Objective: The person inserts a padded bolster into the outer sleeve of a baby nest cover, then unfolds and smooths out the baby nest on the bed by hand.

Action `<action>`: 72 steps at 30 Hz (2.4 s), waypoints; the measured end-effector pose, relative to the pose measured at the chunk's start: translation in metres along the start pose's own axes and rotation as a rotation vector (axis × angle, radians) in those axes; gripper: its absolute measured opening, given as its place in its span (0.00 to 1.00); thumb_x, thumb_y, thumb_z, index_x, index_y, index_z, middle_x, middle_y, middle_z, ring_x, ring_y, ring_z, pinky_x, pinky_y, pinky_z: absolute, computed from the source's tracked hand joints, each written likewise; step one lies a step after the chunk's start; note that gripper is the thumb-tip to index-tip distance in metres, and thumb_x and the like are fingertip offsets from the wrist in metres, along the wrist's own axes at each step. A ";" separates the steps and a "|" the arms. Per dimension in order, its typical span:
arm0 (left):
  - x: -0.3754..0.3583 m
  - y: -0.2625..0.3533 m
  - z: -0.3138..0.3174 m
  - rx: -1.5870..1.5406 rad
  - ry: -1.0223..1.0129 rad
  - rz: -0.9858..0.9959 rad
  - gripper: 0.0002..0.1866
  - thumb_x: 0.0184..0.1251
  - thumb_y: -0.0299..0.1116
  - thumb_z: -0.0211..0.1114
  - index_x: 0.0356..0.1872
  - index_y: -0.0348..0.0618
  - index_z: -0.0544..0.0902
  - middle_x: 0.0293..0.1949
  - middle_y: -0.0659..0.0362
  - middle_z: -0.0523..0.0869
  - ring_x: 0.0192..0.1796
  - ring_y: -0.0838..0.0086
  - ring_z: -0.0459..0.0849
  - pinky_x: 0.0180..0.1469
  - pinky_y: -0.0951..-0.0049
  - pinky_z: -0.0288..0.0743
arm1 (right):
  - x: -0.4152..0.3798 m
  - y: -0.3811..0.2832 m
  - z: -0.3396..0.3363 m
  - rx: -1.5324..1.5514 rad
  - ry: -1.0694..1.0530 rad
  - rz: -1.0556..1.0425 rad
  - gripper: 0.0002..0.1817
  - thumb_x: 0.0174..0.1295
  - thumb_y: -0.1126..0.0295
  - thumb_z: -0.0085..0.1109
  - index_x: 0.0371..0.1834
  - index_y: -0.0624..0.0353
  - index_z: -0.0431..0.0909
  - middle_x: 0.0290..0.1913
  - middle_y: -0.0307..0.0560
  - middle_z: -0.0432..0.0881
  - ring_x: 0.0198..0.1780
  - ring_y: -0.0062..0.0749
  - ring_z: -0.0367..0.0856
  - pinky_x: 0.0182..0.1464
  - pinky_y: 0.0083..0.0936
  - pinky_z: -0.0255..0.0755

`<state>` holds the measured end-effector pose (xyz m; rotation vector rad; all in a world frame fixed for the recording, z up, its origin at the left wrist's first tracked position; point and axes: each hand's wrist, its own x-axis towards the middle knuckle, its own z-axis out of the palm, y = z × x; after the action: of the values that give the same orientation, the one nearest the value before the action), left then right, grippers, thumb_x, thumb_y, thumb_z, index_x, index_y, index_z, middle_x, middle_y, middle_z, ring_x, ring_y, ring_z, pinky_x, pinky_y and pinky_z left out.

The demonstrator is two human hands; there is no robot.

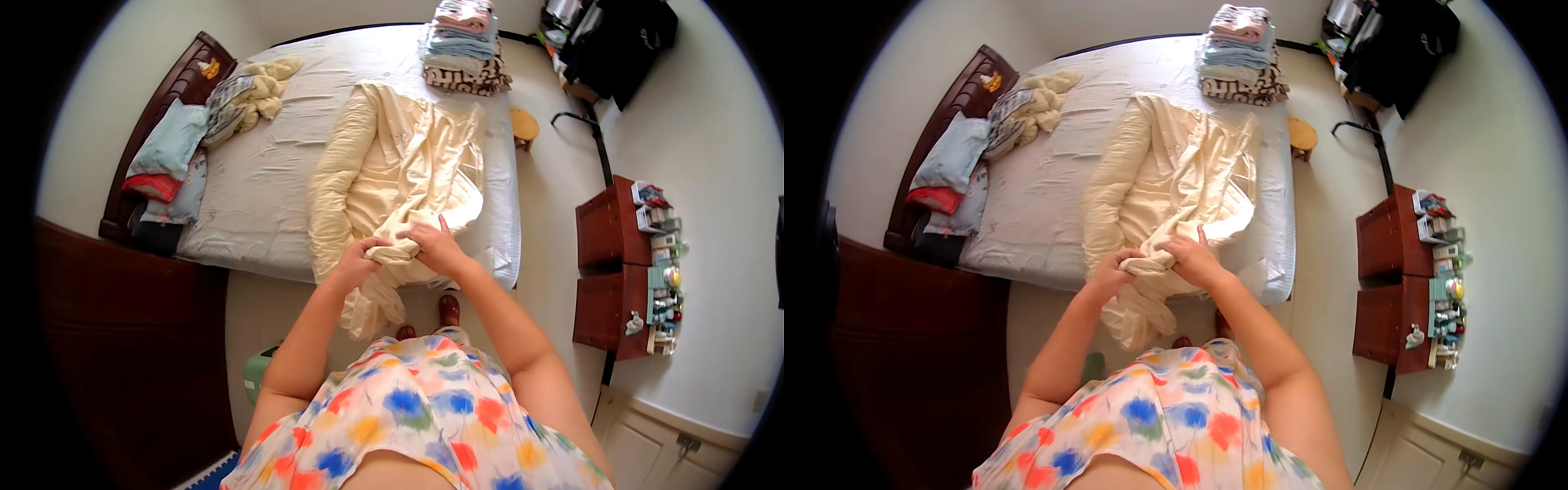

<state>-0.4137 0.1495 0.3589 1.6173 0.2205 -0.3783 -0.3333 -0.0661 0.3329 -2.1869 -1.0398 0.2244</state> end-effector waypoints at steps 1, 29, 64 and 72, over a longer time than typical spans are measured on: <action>-0.003 0.003 -0.004 0.075 0.004 0.020 0.26 0.43 0.13 0.55 0.49 0.40 0.78 0.41 0.63 0.81 0.45 0.79 0.78 0.47 0.79 0.72 | 0.013 0.006 0.004 0.004 -0.197 0.059 0.22 0.57 0.70 0.58 0.57 0.47 0.76 0.52 0.50 0.80 0.58 0.42 0.76 0.68 0.51 0.56; 0.028 0.064 0.079 0.517 0.532 0.341 0.26 0.55 0.35 0.72 0.56 0.43 0.74 0.39 0.62 0.78 0.47 0.70 0.77 0.49 0.70 0.71 | 0.016 0.111 -0.051 1.093 0.135 0.382 0.12 0.69 0.65 0.53 0.46 0.61 0.80 0.37 0.31 0.79 0.39 0.15 0.71 0.44 0.16 0.66; 0.057 0.077 0.124 0.404 0.564 -0.005 0.09 0.60 0.35 0.66 0.37 0.43 0.83 0.30 0.57 0.87 0.32 0.67 0.85 0.37 0.70 0.77 | 0.031 0.094 -0.091 1.420 0.031 0.465 0.12 0.62 0.77 0.53 0.49 0.58 0.76 0.44 0.37 0.80 0.44 0.22 0.76 0.48 0.20 0.69; 0.062 0.076 0.119 0.405 0.713 0.051 0.11 0.59 0.39 0.66 0.36 0.43 0.82 0.31 0.55 0.87 0.33 0.62 0.85 0.38 0.65 0.77 | 0.026 0.087 -0.089 1.317 -0.032 0.415 0.11 0.60 0.77 0.54 0.47 0.57 0.76 0.41 0.35 0.78 0.44 0.20 0.74 0.49 0.19 0.67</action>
<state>-0.3415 0.0201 0.4011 2.1085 0.6722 0.2282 -0.2247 -0.1313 0.3455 -1.1207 -0.2181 0.8483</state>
